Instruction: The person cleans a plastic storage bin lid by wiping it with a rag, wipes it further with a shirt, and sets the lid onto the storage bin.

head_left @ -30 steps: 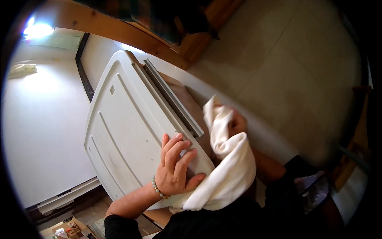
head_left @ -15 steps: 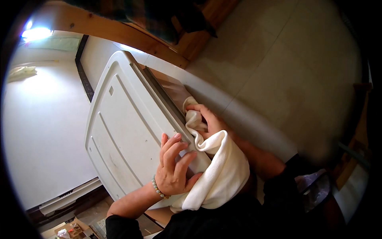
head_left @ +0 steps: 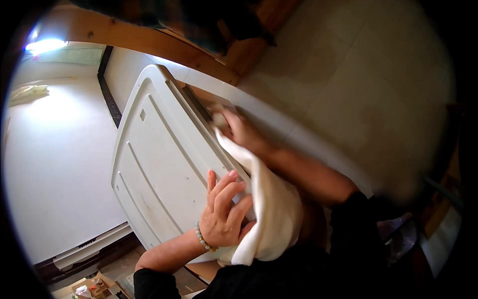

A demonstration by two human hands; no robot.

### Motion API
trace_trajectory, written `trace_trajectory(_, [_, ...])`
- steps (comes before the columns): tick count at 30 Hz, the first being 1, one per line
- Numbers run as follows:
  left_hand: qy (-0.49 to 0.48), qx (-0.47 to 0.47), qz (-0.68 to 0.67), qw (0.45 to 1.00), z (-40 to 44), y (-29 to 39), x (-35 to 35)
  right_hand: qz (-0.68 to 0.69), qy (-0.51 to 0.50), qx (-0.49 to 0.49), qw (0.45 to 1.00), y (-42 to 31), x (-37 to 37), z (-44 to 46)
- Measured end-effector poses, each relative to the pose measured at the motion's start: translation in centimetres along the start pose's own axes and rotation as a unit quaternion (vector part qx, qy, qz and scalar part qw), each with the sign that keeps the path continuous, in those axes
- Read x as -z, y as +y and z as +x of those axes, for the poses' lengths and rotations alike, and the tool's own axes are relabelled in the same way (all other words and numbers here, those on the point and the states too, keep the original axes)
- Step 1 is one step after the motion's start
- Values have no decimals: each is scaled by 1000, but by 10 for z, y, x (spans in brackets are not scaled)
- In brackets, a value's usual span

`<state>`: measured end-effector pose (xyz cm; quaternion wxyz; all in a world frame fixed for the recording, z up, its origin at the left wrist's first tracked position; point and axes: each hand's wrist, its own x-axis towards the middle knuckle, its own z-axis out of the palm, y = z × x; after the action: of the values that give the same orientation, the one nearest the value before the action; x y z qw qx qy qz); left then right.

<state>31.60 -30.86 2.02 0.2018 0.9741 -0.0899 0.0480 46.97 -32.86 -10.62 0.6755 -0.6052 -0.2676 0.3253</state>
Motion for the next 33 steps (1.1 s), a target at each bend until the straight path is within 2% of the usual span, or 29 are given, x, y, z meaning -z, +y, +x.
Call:
trace_trajectory(1, [-3,1,-5,1000,2,0,1,-43,3,1,999,3,2,-14])
trace_trajectory(2, [-8,4,-11,1000,4,0,2,-88,57,124,987,16,1,-19])
trace_trajectory(4, [-10,1,-7,1000,2,0,2,-112,38,72,990,-17,14,-11])
trace_trajectory(6, [-13,-9,5,1000,1,-1,2,-124,24,89,988,-23,14,20])
trace_trajectory(7, [-18,-26,28,999,-6,-7,-2,-139,59,146,978,-19,10,37])
trace_trajectory(13, [-15,1,-15,1000,-11,-2,-5,-172,46,147,973,-22,3,108])
trace_trajectory(16, [-13,-9,3,1000,-10,-3,-7,-260,25,87,961,-31,-2,122])
trace_trajectory(20, [-30,-10,29,999,-7,-2,-2,-192,10,30,981,-10,-12,112])
trace_trajectory(21, [-14,-3,48,999,-3,3,-3,-165,-4,41,985,-10,-6,93])
trace_trajectory(22, [-12,-1,51,999,-2,5,-1,-203,-52,3,978,-15,1,73])
trace_trajectory(23, [-10,4,52,999,-1,7,-1,-216,-27,-10,976,2,-5,49])
trace_trajectory(24, [-9,11,51,999,0,8,-1,-167,-47,-27,984,-4,4,15])
trace_trajectory(26, [-19,23,36,999,1,9,0,-84,-50,1,995,1,16,-44])
trace_trajectory(28, [-28,22,3,999,4,13,2,-57,-59,-30,996,-20,30,-70])
trace_trajectory(30, [-30,16,14,999,3,11,2,-54,-77,-27,995,-16,31,-50])
trace_trajectory(32, [-20,7,30,999,0,10,-1,-152,-53,4,987,-11,21,-4])
trace_trajectory(33, [-8,-6,48,999,-3,7,-4,-155,-27,0,987,-14,17,19])
